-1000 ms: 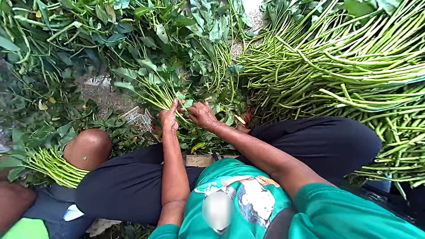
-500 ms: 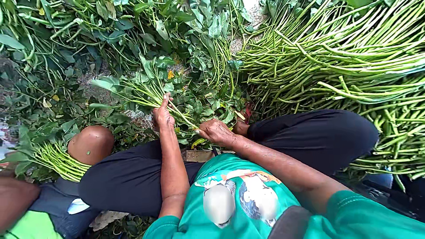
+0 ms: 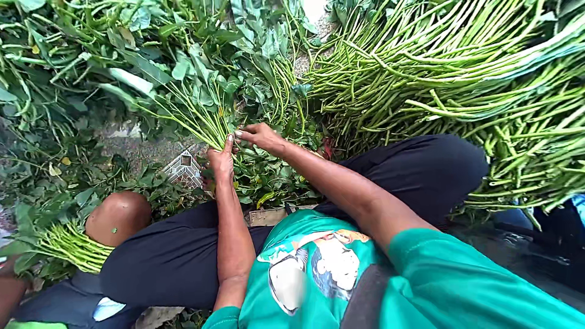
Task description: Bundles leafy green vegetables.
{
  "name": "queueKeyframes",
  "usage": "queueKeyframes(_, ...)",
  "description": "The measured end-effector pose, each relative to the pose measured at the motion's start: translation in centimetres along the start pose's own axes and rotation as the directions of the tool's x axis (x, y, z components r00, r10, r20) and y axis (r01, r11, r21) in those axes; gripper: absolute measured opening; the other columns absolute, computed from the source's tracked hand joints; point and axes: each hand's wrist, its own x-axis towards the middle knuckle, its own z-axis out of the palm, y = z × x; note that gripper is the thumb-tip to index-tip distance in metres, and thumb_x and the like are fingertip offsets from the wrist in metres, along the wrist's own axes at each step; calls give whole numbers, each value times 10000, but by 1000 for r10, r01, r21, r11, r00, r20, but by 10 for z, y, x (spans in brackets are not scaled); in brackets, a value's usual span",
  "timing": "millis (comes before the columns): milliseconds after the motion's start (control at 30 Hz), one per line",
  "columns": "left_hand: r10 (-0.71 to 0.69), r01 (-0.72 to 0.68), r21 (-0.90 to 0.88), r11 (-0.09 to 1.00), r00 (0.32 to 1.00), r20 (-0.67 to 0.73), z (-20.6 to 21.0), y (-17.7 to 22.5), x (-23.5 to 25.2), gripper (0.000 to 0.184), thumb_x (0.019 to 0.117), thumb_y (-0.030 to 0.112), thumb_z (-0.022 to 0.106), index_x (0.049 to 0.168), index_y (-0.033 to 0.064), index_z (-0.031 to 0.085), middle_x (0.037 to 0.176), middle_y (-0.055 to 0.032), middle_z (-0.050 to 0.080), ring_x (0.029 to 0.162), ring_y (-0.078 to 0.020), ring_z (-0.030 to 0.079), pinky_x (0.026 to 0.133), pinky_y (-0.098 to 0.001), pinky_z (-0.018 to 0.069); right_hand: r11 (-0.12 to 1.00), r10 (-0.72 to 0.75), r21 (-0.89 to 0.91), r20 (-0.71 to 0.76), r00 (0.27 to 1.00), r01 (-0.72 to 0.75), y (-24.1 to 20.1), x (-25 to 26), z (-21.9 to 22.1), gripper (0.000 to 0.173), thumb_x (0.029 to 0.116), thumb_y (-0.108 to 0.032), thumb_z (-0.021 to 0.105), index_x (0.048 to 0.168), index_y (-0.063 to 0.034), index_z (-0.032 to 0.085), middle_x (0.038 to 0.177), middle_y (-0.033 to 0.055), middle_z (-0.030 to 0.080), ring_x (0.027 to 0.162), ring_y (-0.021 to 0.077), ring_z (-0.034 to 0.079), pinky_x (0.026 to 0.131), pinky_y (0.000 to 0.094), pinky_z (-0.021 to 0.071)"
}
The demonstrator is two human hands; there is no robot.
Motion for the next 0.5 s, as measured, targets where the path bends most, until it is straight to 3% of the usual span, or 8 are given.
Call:
queueKeyframes(67, -25, 26, 43, 999, 1000, -12, 4, -1, -3, 168, 990, 109, 682, 1086, -14, 622, 779, -7, 705, 627, -60, 659, 624, -228, 577, 943, 90, 329, -129, 987, -43, 0, 11, 20, 295, 1020, -228, 657, 1162, 26, 707, 1006, 124, 715, 800, 147, 637, 756, 347, 538)
queueKeyframes(133, -62, 63, 43, 997, 998, -27, 4, -2, -1, 173, 994, 121, 680, 1092, -8, 616, 773, -3, 683, 615, -60, 643, 616, -232, 575, 837, 116, 548, -206, 972, 16, 2, 14, 32, 194, 1009, -102, 646, 1109, 61, 685, 904, 103, 689, 691, 107, 608, 647, 291, 540)
queueKeyframes(233, -123, 114, -79, 990, 986, -114, 2, -3, 2, 142, 1002, 102, 663, 1098, 0, 639, 823, -37, 703, 618, -87, 639, 586, -242, 561, 741, 4, 670, -74, 997, 47, 8, 0, 34, 179, 1073, -91, 481, 1078, 22, 619, 882, 51, 669, 679, 80, 597, 610, 249, 505)
queueKeyframes(300, -119, 84, -191, 978, 976, -183, -1, 0, 5, 103, 1024, 84, 618, 1084, 3, 636, 833, -52, 702, 628, -96, 634, 577, -236, 551, 863, -141, 501, 113, 984, 66, 18, -3, 23, 212, 1085, -110, 421, 1024, 20, 577, 825, 37, 630, 646, 75, 574, 621, 257, 512)
queueKeyframes(333, -108, 57, -223, 973, 969, -221, -4, 1, 6, 102, 1040, 87, 590, 1086, 8, 636, 842, -48, 696, 635, -92, 630, 576, -225, 540, 953, -149, 292, 224, 963, 79, 22, -4, 12, 242, 1089, -114, 424, 1012, 48, 586, 800, 64, 616, 627, 100, 574, 615, 277, 518)
queueKeyframes(400, -67, 3, -223, 975, 958, -278, -16, 5, 7, 134, 1071, 143, 552, 1122, 54, 637, 887, -8, 694, 683, -64, 641, 615, -199, 544, 978, 42, -204, 374, 926, 38, 27, 0, -14, 284, 1097, -157, 474, 1123, 70, 642, 940, 184, 686, 759, 247, 673, 735, 428, 575)
queueKeyframes(433, -28, -41, -224, 974, 954, -300, -21, 7, 8, 147, 1079, 159, 538, 1141, 61, 630, 907, -3, 702, 708, -65, 657, 631, -201, 557, 938, 128, -346, 313, 941, -13, 38, 7, -24, 303, 1089, -190, 510, 1186, 50, 667, 1037, 221, 705, 866, 324, 704, 814, 518, 580)
queueKeyframes(500, 51, -131, -269, 954, 957, -285, -26, 8, 7, 210, 1106, 192, 479, 1176, 54, 620, 950, -29, 725, 780, -112, 708, 685, -252, 602, 934, 162, -326, 9, 987, -150, 69, 25, -41, 341, 1051, -219, 583, 1267, 30, 670, 1191, 260, 699, 1052, 401, 704, 950, 616, 547)
